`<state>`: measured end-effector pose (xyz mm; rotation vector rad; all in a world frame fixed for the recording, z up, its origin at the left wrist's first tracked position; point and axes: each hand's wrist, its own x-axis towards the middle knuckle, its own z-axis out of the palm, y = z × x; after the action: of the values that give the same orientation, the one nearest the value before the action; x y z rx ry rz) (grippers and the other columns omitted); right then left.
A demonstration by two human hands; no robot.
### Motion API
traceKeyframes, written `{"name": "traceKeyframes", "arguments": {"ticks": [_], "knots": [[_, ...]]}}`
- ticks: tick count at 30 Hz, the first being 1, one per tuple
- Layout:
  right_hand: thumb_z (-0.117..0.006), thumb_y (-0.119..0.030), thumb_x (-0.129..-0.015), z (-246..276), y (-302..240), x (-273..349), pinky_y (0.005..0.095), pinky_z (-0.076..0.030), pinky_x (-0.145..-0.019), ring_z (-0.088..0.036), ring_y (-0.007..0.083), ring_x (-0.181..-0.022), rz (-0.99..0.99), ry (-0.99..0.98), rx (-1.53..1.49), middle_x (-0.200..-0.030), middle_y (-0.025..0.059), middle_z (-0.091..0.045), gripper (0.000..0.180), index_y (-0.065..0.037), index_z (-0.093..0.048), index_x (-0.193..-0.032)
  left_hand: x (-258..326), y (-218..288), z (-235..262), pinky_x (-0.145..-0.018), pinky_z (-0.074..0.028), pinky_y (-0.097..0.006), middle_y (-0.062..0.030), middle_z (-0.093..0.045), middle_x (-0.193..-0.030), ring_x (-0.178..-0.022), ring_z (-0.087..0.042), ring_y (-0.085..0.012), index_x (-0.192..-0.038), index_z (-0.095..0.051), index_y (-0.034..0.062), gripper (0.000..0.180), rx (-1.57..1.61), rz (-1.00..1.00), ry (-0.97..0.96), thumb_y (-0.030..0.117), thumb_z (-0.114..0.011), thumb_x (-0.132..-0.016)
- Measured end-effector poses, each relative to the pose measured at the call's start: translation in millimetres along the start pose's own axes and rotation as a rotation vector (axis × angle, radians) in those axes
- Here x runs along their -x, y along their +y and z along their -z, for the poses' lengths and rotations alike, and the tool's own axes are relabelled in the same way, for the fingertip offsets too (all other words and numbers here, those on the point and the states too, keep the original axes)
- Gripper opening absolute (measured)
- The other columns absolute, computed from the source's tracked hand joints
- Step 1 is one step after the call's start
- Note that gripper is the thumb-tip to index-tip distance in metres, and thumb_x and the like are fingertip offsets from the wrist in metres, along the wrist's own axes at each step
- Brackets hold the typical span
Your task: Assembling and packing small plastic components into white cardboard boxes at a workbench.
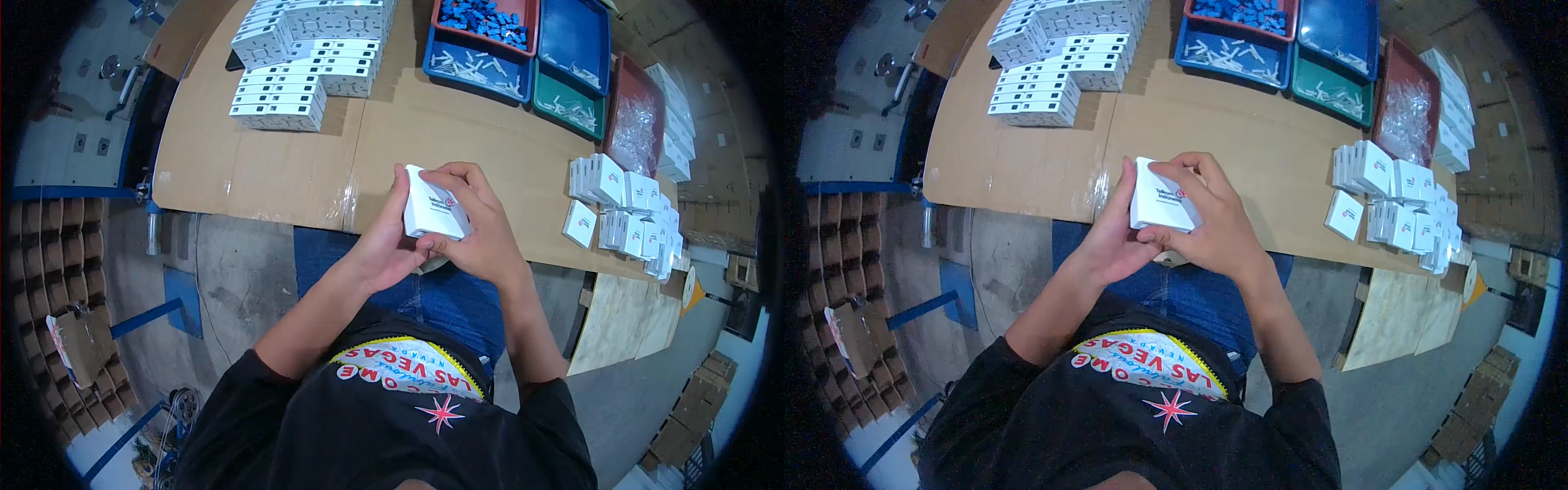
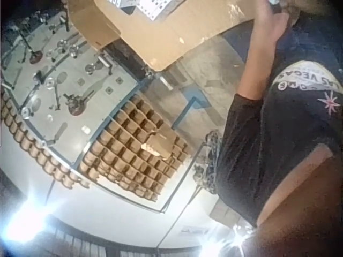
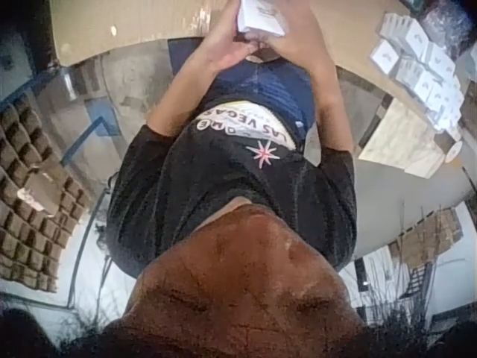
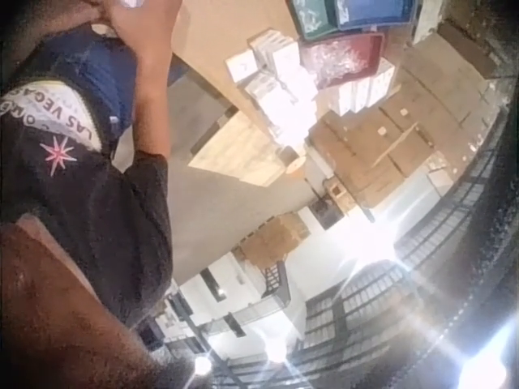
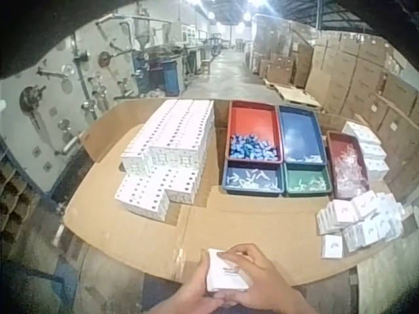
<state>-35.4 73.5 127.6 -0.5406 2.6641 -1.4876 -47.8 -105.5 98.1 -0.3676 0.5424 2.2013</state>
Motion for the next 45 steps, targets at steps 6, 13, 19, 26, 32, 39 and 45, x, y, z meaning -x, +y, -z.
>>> {"name": "traceKeyframes", "arguments": {"ticks": [6, 13, 19, 26, 32, 39, 45], "knots": [[-0.085, -0.035, -0.078, 9, 9, 5, 0.0417, -0.046, -0.107, -0.054, 0.0337, -0.133, 0.034, -0.081, -0.089, -0.148, 0.0155, -0.053, 0.073, -0.012, -0.063, -0.144, -2, 20, 21, -0.077, -0.059, -0.043, -0.0134, -0.069, -0.123, -0.105, -0.071, -0.0297, -0.143, -0.054, 0.0118, 0.07, 0.096, 0.166, -0.162, 0.068, -0.034, -0.106], [-0.085, -0.028, -0.08, 9, 3, 6, 0.0454, -0.046, -0.109, -0.053, 0.0378, -0.132, 0.065, 0.005, 0.079, -0.147, 0.0173, -0.054, 0.063, -0.019, -0.068, -0.14, -6, 22, 12, -0.076, -0.057, -0.045, -0.0163, -0.068, -0.125, -0.103, -0.069, -0.033, -0.145, -0.053, 0.0154, 0.06, 0.21, 0.233, -0.279, 0.059, -0.034, -0.109], [-0.08, -0.03, -0.084, 9, -3, 5, 0.0462, -0.049, -0.106, -0.054, 0.0389, -0.128, 0.113, -0.001, 0.23, -0.145, 0.0201, -0.054, 0.061, -0.018, -0.065, -0.142, -4, 18, 13, -0.088, -0.053, -0.043, -0.0105, -0.065, -0.129, -0.108, -0.064, -0.0277, -0.145, -0.052, 0.0167, 0.059, 0.142, 0.134, -0.166, 0.059, -0.032, -0.109], [-0.069, -0.031, -0.094, 5, -3, 4, 0.0459, -0.05, -0.103, -0.056, 0.0401, -0.122, 0.198, -0.013, 0.412, -0.142, 0.022, -0.054, 0.056, -0.017, -0.059, -0.148, -6, 16, 17, -0.093, -0.055, -0.044, -0.0076, -0.066, -0.133, -0.115, -0.066, -0.0239, -0.146, -0.053, 0.0157, 0.055, 0.183, 0.097, -0.206, 0.054, -0.034, -0.11], [-0.067, -0.029, -0.096, 0, 2, 5, 0.0469, -0.05, -0.102, -0.056, 0.0409, -0.123, 0.174, -0.024, 0.366, -0.141, 0.0233, -0.055, 0.053, -0.015, -0.059, -0.147, -1, 16, 6, -0.083, -0.051, -0.038, -0.003, -0.066, -0.124, -0.102, -0.064, -0.0198, -0.14, -0.054, 0.0186, 0.061, 0.056, 0.11, -0.055, 0.064, -0.03, -0.107], [-0.068, -0.028, -0.097, -23, 2, 10, 0.0457, -0.051, -0.1, -0.06, 0.0414, -0.118, 0.109, 0.186, 0.24, -0.142, 0.025, -0.057, 0.048, -0.01, -0.064, -0.142, 1, 5, -12, -0.096, -0.052, -0.041, -0.009, -0.063, -0.132, -0.115, -0.063, -0.0235, -0.149, -0.048, 0.0135, 0.08, -0.179, -0.01, 0.081, 0.075, -0.025, -0.104], [-0.068, -0.029, -0.097, -49, -15, 15, 0.0454, -0.051, -0.1, -0.059, 0.0418, -0.12, -0.014, 0.26, 0.316, -0.145, 0.0241, -0.056, 0.047, -0.009, -0.065, -0.14, -9, -14, -18, -0.102, -0.05, -0.034, -0.0125, -0.056, -0.136, -0.12, -0.06, -0.0212, -0.16, -0.031, 0.01, 0.092, -0.362, -0.457, 0.304, 0.078, -0.012, -0.101]]}}
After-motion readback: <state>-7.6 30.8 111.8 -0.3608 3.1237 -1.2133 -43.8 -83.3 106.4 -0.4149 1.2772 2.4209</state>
